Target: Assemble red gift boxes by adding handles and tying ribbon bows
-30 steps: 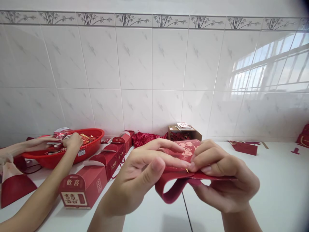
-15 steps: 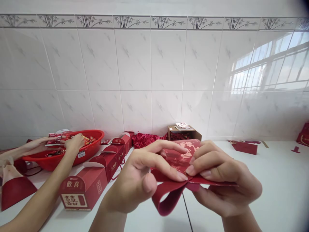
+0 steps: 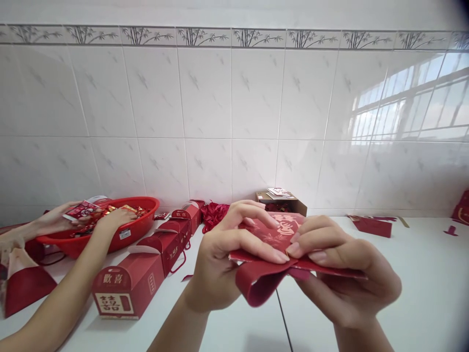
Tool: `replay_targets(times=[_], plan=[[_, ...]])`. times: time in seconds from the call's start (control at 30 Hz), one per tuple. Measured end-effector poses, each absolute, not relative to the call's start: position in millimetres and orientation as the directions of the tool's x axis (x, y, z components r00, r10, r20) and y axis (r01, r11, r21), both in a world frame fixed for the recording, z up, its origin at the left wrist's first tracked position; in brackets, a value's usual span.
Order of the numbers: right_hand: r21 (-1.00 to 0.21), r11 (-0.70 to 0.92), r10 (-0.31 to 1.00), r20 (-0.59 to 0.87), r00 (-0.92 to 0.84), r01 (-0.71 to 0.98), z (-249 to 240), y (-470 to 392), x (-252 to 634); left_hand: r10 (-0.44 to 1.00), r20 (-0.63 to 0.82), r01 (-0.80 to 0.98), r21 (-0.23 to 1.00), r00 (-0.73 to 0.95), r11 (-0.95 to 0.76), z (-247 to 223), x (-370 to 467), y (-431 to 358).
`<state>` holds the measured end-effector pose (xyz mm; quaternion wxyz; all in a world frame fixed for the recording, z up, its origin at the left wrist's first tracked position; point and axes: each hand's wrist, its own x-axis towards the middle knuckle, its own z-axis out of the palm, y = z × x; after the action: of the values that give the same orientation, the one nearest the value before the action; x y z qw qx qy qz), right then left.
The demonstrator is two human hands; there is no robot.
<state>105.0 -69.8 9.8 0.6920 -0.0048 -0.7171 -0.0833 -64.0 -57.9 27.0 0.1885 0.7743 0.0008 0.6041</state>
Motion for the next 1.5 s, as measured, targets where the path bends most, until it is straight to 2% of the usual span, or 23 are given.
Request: replay_targets(times=[0.2,0.3,0.5,1.03,1.2,1.33,1.5], plan=[[-0.001,0.976,0.047,0.977,-0.207,0.219,13,-79,114,0.163,0.924,-0.139,0.222,0.347,-0.965,28,-69,-53],[-0.028,0.98,0.082,0.959,-0.271,0.197,14,-82,116,0.137,0.918,-0.128,0.197,0.373,-0.972,29,-69,-53],[-0.033,0.992,0.066,0.957,-0.283,0.118,15,-81,111,0.131,0.91,-0.127,0.194,0.393,-0.973,30,-70,-53],[0.044,0.989,-0.011,0.974,-0.228,0.141,10,-77,110,0.164,0.913,-0.129,0.226,0.374,-0.966,32,-69,-56],[0.055,0.972,0.006,0.967,-0.256,0.23,15,-79,113,0.121,0.934,-0.091,0.16,0.337,-0.983,29,-72,-54],[0.119,0.935,-0.021,0.959,-0.284,0.335,21,-84,116,0.037,0.961,-0.022,0.045,0.273,-0.999,26,-72,-57],[0.135,0.94,-0.029,0.946,-0.324,0.313,20,-85,118,-0.077,0.956,0.133,-0.119,0.281,-0.984,25,-71,-63]])
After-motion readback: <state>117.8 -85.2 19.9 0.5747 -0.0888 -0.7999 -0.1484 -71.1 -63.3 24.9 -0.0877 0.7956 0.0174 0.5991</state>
